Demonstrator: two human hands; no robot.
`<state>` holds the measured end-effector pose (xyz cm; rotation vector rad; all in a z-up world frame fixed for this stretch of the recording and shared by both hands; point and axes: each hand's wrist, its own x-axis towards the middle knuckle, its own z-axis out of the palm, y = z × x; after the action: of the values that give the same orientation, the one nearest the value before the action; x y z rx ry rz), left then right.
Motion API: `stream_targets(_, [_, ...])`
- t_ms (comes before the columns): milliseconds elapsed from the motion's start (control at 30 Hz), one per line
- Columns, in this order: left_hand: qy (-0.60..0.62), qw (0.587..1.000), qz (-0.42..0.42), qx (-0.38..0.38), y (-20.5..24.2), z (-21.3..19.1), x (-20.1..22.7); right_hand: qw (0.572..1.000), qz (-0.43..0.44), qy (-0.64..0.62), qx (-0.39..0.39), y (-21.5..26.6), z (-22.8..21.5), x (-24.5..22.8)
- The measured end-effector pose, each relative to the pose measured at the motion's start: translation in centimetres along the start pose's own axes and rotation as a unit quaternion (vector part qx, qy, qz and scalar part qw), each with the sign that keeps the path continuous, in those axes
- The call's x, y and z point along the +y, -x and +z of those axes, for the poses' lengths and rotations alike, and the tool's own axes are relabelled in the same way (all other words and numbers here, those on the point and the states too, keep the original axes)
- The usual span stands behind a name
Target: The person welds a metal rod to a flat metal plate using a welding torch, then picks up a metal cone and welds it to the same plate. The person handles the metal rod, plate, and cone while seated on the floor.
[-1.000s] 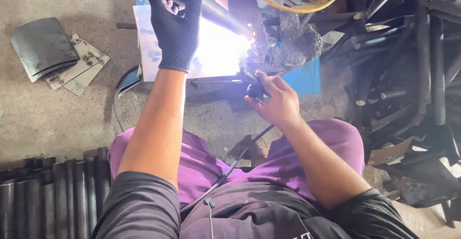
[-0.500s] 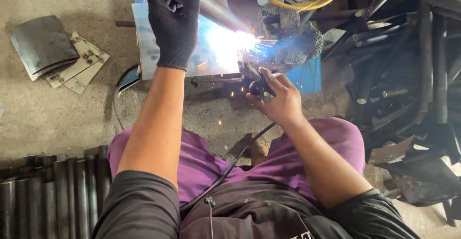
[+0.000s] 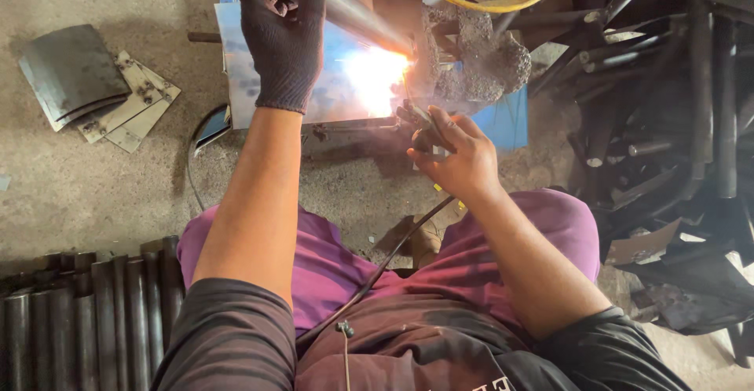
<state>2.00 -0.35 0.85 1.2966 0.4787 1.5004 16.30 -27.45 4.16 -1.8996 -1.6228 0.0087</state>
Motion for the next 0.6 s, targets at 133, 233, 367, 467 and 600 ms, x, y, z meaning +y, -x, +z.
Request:
stream_targets(133, [-0.034, 0.999, -0.012, 0.005, 0.2, 0.0, 0.7, 1.0, 0.026, 0.011, -0.01, -0.1, -0.3, 0.0])
stream_targets(233, [-0.027, 0.999, -0.018, 0.006, 0.2, 0.1, 0.7, 0.999, 0.052, -0.007, -0.015, 0.0, -0.3, 0.1])
stream_targets(367, [-0.055, 0.998, 0.012, -0.003, 0.1, -0.2, 0.2, 0.998, 0.049, -0.029, -0.005, 0.1, -0.1, 0.1])
stream_targets(467, [-0.039, 0.999, 0.028, -0.014, 0.2, -0.3, -0.1, 0.998, 0.053, 0.003, -0.019, -0.2, -0.2, -0.1])
stream_targets(600, [-0.048, 0.999, 0.005, 0.008, 0.1, -0.2, 0.0, 1.0, 0.021, -0.007, 0.006, -0.7, -1.4, -0.5])
